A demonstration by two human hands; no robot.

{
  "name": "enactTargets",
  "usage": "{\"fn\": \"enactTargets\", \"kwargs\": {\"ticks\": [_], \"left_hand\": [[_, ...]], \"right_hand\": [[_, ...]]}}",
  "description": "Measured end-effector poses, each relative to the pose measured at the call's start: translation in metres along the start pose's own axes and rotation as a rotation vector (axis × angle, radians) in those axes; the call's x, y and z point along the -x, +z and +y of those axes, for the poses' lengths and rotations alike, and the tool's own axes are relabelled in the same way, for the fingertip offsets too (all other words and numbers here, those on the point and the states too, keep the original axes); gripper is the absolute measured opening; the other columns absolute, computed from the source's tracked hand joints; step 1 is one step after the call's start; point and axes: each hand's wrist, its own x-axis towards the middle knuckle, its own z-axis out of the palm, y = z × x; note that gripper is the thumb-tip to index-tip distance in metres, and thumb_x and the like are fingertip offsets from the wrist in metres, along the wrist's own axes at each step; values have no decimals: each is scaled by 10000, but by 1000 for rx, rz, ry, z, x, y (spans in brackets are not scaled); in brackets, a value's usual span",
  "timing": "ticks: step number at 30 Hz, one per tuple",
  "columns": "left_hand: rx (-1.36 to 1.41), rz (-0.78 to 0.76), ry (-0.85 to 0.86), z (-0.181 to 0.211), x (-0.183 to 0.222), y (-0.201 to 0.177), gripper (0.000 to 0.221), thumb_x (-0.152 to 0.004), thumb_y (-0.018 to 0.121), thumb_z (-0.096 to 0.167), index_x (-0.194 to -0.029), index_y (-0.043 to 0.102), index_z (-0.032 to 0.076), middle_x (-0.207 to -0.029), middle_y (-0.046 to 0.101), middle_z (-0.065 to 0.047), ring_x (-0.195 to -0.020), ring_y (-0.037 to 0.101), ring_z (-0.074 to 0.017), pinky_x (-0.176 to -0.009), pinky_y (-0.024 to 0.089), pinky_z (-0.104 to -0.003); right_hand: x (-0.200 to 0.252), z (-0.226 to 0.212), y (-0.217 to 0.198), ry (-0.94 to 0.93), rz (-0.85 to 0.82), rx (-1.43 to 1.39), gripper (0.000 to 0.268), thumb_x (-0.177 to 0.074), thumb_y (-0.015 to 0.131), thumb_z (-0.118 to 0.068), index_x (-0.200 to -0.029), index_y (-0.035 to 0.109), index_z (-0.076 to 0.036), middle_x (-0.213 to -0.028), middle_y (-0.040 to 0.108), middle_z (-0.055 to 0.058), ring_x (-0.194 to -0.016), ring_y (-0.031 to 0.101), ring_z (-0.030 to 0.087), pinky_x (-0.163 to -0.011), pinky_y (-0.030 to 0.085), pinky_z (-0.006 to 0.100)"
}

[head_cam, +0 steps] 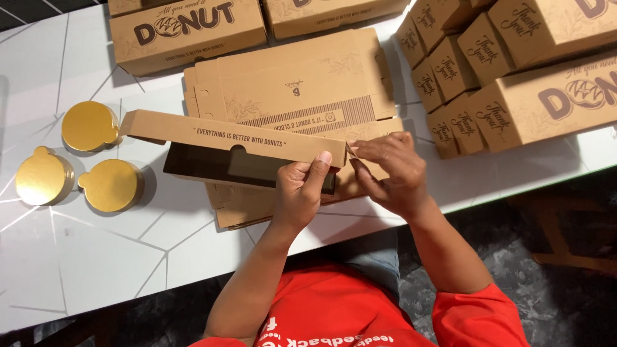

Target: Assembling flat cardboard donut boxes by folding flaps and tucking them into place.

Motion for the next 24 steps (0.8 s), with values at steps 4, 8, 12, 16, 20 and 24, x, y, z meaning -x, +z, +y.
{"fn": "enactTargets", "kwargs": {"ticks": [4, 8, 12, 16, 20, 24], "left_hand": [[-21, 0, -3, 9, -4, 5, 447, -1004, 630, 184, -585, 664, 33, -476, 513, 2, -588, 405, -62, -480, 407, -248], [-40, 35, 0, 9, -8, 9, 482, -1018, 619, 195, -553, 593, 71, -461, 467, 0, -545, 399, -57, -481, 369, -220], [-93, 42, -8, -2, -13, 9, 535, -1015, 634, 223, -508, 545, 78, -410, 441, -23, -484, 371, -63, -454, 344, -221], [-99, 42, -42, -11, -15, 7, 545, -1020, 623, 263, -523, 558, 49, -417, 466, -41, -484, 366, -84, -445, 353, -258], [-82, 37, -70, -28, -14, 3, 476, -1018, 641, 265, -597, 631, 42, -490, 568, -80, -566, 470, -74, -497, 455, -251], [21, 62, -143, 5, -12, 14, 396, -1010, 659, 292, -810, 747, -39, -657, 710, -132, -757, 575, -87, -674, 623, -342]], "right_hand": [[0, 8, 2, 135, -7, -147, 59, -902, 769, -2, -958, 757, -16, -983, 797, 154, -813, 759, 332, -805, 496, 359], [5, 24, 9, 276, -15, -365, 85, -873, 767, 52, -946, 752, 11, -1039, 774, 207, -912, 745, 343, -841, 538, 411], [11, 38, 12, 352, -26, -487, 94, -854, 778, 87, -932, 743, 49, -1059, 755, 243, -983, 732, 328, -897, 549, 429], [9, 42, 13, 343, -23, -482, 97, -843, 798, 85, -920, 753, 46, -1048, 752, 244, -982, 733, 332, -894, 556, 429], [6, 45, 14, 302, -29, -505, 109, -823, 812, 95, -907, 769, 41, -1033, 749, 239, -931, 722, 317, -867, 564, 419], [3, 44, 16, 209, -17, -441, 119, -817, 835, 83, -903, 768, 34, -1008, 752, 235, -859, 722, 326, -805, 563, 406]]}}
